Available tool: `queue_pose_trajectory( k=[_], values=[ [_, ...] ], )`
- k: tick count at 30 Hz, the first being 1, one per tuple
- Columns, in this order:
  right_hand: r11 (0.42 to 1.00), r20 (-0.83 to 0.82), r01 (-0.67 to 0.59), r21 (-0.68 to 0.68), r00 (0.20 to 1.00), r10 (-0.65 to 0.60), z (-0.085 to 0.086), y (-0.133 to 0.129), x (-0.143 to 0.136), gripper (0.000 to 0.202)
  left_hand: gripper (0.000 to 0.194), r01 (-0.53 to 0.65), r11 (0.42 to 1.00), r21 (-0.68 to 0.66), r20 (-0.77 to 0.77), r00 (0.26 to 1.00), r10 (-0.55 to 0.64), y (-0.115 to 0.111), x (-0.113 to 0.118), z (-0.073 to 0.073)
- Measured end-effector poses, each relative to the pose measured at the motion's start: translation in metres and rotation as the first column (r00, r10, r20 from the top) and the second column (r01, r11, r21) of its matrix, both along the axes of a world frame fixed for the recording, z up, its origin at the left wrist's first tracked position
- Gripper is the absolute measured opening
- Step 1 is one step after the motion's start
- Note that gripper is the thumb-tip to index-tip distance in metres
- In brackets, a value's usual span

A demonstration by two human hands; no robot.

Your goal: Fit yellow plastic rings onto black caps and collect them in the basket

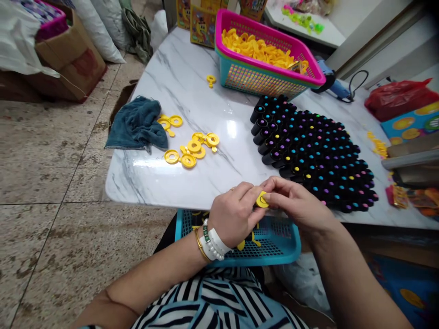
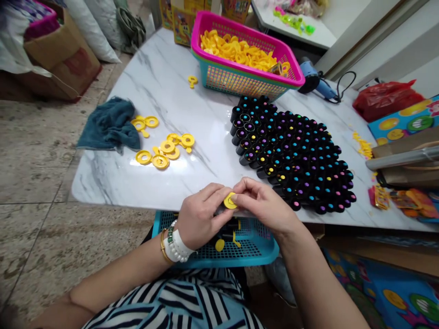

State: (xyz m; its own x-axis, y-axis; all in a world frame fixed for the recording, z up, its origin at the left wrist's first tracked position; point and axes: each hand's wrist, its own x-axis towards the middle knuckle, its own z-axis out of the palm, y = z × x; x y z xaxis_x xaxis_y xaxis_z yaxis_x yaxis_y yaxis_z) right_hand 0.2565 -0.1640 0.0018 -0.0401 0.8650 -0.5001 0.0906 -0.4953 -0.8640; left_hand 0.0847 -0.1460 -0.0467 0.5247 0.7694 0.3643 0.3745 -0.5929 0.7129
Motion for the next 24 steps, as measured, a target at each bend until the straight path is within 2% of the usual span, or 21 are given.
queue_pose_trajectory(
  k=[6,10,13,15,16,17,18,19,21,22,24],
  values=[
    [0.989,0.174,-0.132,0.063,0.978,0.119,0.005,0.005,-0.004,0.016,0.025,0.012,0.998,-0.062,-0.022,1.0,-0.014,0.002,0.0,0.001],
    [0.967,0.241,-0.104,0.234,0.969,0.046,-0.001,-0.012,-0.014,0.02,0.03,0.004,0.991,-0.137,-0.059,0.998,-0.013,-0.001,-0.005,0.005],
    [0.909,0.289,-0.115,0.401,0.957,-0.006,-0.014,-0.039,-0.023,0.02,0.039,0.136,0.985,-0.111,-0.074,0.987,-0.145,-0.009,-0.018,0.011],
    [0.897,0.301,-0.092,0.433,0.952,-0.047,-0.024,-0.061,-0.028,0.018,0.058,0.251,0.967,-0.052,-0.068,0.965,-0.254,-0.014,-0.033,0.015],
    [0.897,0.306,-0.08,0.435,0.95,-0.063,-0.029,-0.072,-0.031,0.017,0.066,0.263,0.965,-0.012,-0.068,0.962,-0.263,-0.015,-0.043,0.017],
    [0.898,0.318,-0.076,0.433,0.945,-0.073,-0.033,-0.082,-0.032,0.016,0.072,0.235,0.971,0.036,-0.072,0.97,-0.233,-0.015,-0.053,0.018],
    [0.902,0.333,-0.078,0.424,0.94,-0.076,-0.037,-0.09,-0.034,0.015,0.069,0.147,0.985,0.093,-0.087,0.986,-0.139,-0.011,-0.064,0.018],
    [0.907,0.347,-0.082,0.413,0.935,-0.074,-0.041,-0.097,-0.035,0.013,0.058,-0.004,0.984,0.179,-0.109,0.994,0.024,-0.005,-0.075,0.018],
    [0.914,0.358,-0.07,0.401,0.93,-0.086,-0.045,-0.103,-0.034,0.009,0.044,-0.274,0.894,0.355,-0.15,0.927,0.343,0.015,-0.092,0.014],
    [0.912,0.354,-0.049,0.407,0.929,-0.108,-0.046,-0.104,-0.033,0.007,0.042,-0.322,0.855,0.407,-0.185,0.887,0.422,0.027,-0.098,0.01],
    [0.894,0.349,0.0,0.447,0.921,-0.174,-0.047,-0.101,-0.028,0.007,0.029,-0.309,0.818,0.484,-0.215,0.865,0.454,0.049,-0.102,0.002]
  ],
)
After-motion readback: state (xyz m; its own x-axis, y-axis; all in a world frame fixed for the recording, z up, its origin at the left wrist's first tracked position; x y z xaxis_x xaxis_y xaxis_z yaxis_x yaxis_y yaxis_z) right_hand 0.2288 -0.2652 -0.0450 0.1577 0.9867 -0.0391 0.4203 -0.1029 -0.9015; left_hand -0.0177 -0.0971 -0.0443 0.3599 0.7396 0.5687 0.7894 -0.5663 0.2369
